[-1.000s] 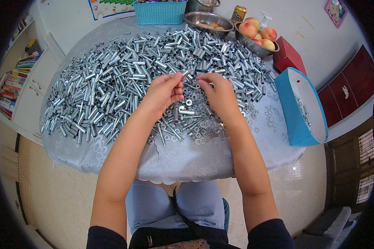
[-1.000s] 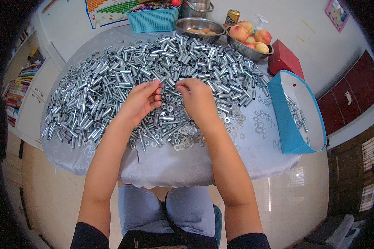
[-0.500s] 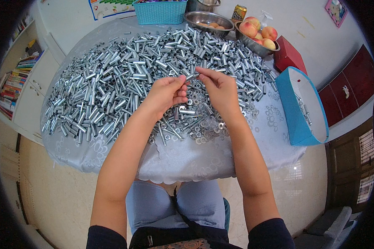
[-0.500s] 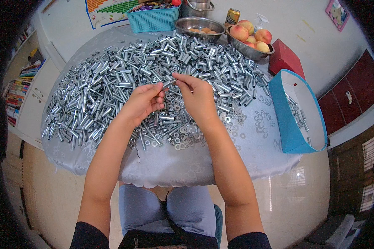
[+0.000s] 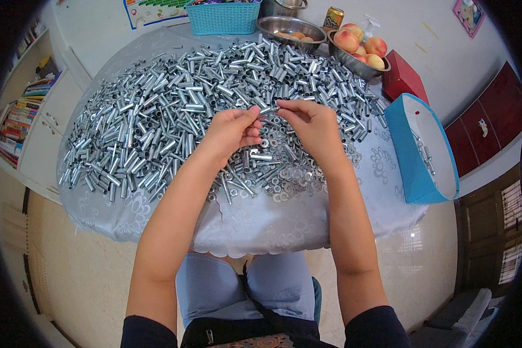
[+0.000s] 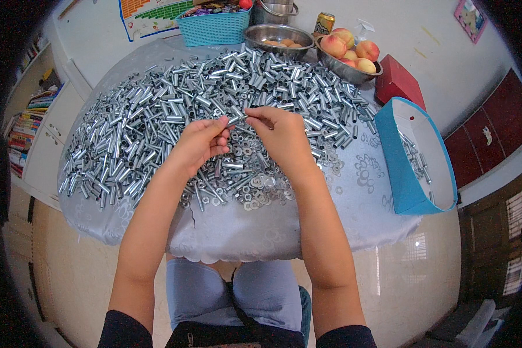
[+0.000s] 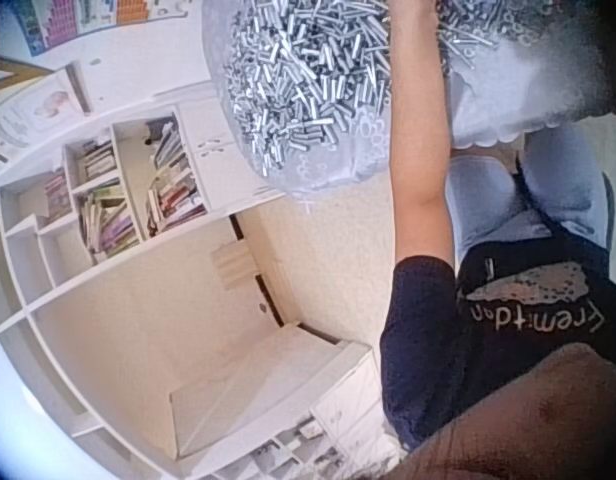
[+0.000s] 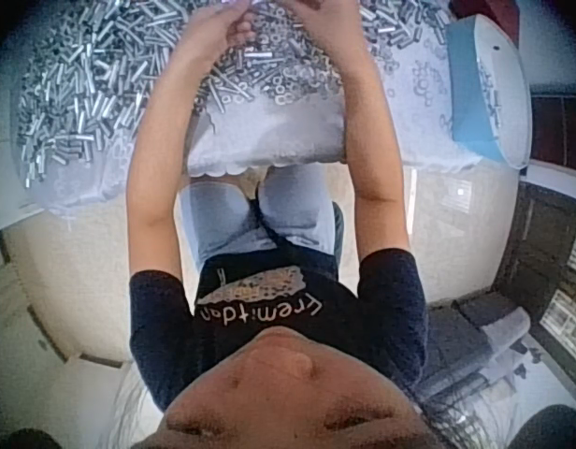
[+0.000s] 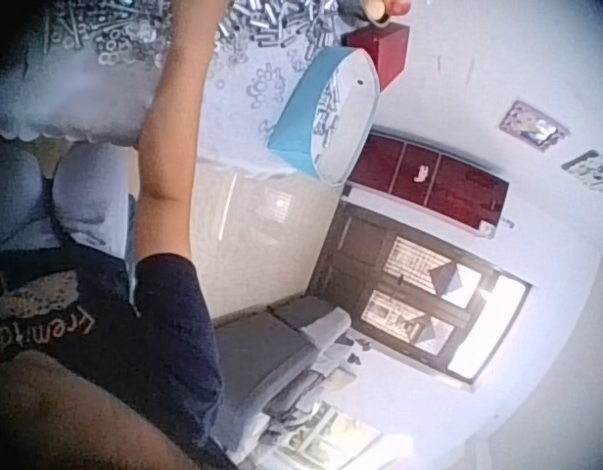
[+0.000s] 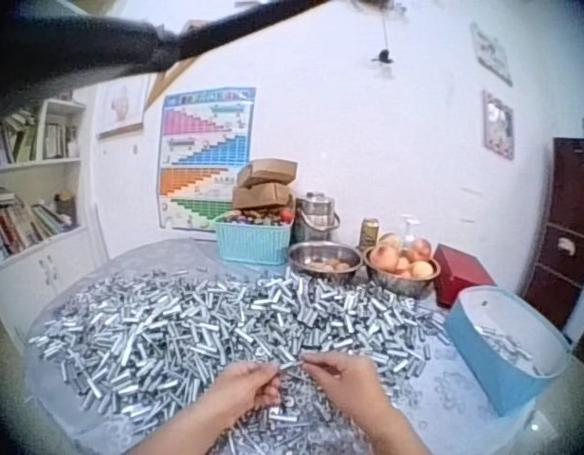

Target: The person sits at a table covered with a large pile of metal fasteners and repeatedly picks up individual bolts and washers. They thread the washers onto the bolts by hand and place the assembled units into a blue container on the right side of the table. The task continues in a repetitive loop throughout the clip.

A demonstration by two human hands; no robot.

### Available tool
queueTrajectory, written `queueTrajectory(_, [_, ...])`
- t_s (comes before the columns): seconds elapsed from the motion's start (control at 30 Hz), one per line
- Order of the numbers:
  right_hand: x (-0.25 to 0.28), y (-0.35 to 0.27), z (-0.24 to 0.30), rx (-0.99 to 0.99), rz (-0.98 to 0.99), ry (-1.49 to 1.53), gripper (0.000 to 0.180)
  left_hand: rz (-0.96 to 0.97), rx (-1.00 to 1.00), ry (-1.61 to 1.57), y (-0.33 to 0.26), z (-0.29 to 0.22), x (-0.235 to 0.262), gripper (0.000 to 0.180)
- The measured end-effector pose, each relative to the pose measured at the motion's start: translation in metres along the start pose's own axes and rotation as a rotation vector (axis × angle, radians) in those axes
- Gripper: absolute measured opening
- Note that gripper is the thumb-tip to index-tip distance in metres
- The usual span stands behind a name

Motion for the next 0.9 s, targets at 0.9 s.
queueTrajectory(0.9, [-0.01, -0.001, 0.001, 0.021, 0.131, -0.085, 0.022, 0.058, -0.063, 0.098, -0.001, -0.008, -0.005, 0.028])
Point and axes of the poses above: each hand's wrist, its own y-axis towards the middle knuckle, its own x-axis out of the back of the hand, z = x × y, the point moved 10 cm from there along y, towards the middle knuckle, and after that the axes turned 5 degrees about -x, right-handed, at the moved point
